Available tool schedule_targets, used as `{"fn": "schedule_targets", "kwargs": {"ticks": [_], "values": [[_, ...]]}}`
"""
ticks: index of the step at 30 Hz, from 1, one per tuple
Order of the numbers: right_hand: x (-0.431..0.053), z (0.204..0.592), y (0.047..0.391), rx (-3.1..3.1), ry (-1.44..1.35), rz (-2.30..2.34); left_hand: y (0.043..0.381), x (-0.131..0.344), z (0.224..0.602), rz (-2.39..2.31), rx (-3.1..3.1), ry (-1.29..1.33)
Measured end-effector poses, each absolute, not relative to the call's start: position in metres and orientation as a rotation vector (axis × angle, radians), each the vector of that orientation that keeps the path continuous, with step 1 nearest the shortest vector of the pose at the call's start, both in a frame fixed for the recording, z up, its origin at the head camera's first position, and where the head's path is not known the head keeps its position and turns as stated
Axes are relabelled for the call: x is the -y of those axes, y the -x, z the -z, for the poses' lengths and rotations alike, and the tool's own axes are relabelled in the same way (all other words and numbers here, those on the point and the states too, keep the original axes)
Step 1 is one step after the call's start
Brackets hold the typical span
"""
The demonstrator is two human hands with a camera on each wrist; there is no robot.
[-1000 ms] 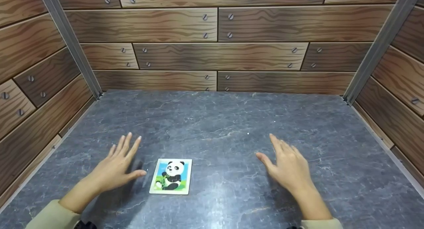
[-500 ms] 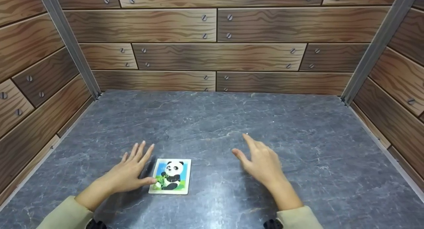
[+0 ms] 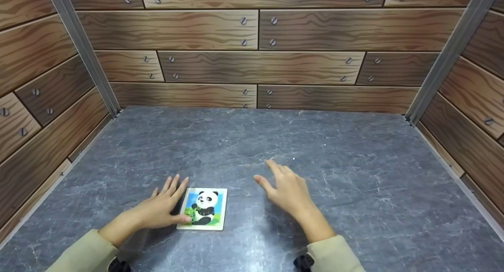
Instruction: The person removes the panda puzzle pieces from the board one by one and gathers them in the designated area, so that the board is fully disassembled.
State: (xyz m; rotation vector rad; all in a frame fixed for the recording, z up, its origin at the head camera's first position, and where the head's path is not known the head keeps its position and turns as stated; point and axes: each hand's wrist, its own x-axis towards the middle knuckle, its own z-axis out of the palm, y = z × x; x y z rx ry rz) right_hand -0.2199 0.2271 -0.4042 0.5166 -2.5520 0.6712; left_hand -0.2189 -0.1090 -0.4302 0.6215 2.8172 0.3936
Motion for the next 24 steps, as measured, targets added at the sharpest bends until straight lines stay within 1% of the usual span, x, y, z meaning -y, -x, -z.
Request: {"fn": "schedule_targets", "kwargs": {"ticks": [12, 24], "values": [[-0.183, 0.409, 0.228, 2.571, -0.686, -0.819, 0.221, 0.111, 0.437, -0.526, -2.694, -0.664], [-0.147, 0.416, 0.235, 2.585, -0.828, -0.945, 0.225, 0.11, 0.44, -0.426, -2.657, -0.611]]}}
